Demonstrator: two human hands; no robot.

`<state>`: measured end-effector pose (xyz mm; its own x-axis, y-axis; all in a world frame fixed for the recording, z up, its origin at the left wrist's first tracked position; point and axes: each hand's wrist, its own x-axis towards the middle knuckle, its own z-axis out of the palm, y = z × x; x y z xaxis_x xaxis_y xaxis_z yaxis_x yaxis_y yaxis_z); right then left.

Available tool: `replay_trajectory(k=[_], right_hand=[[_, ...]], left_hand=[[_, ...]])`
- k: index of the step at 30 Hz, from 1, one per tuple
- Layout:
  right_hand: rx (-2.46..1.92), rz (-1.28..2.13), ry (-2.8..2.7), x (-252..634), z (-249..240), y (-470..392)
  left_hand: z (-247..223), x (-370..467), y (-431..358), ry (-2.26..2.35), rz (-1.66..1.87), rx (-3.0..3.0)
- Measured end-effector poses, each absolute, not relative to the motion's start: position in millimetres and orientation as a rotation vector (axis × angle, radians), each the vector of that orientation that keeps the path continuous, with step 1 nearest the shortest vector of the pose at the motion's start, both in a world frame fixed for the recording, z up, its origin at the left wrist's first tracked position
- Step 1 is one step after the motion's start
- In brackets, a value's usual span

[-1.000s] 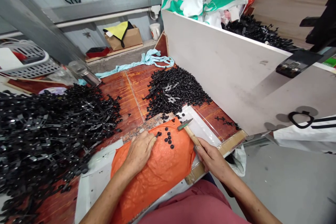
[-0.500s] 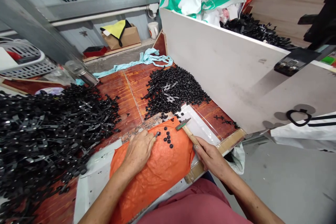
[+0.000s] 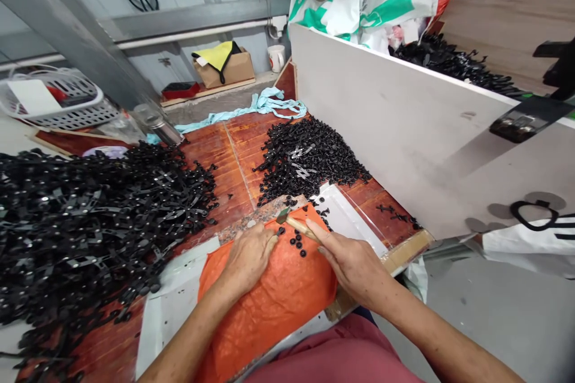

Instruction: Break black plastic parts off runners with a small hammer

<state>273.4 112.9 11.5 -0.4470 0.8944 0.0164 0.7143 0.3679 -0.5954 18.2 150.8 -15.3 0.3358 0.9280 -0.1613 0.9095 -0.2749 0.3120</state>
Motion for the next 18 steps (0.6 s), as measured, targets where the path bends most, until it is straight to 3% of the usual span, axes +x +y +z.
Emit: replay_trajectory(k=[18], right_hand=[[-1.494, 0.775, -2.297, 266.6, 11.1, 117.3]], left_hand=[[-11.8, 20.9, 151.3, 1.642, 0.063, 2.202]])
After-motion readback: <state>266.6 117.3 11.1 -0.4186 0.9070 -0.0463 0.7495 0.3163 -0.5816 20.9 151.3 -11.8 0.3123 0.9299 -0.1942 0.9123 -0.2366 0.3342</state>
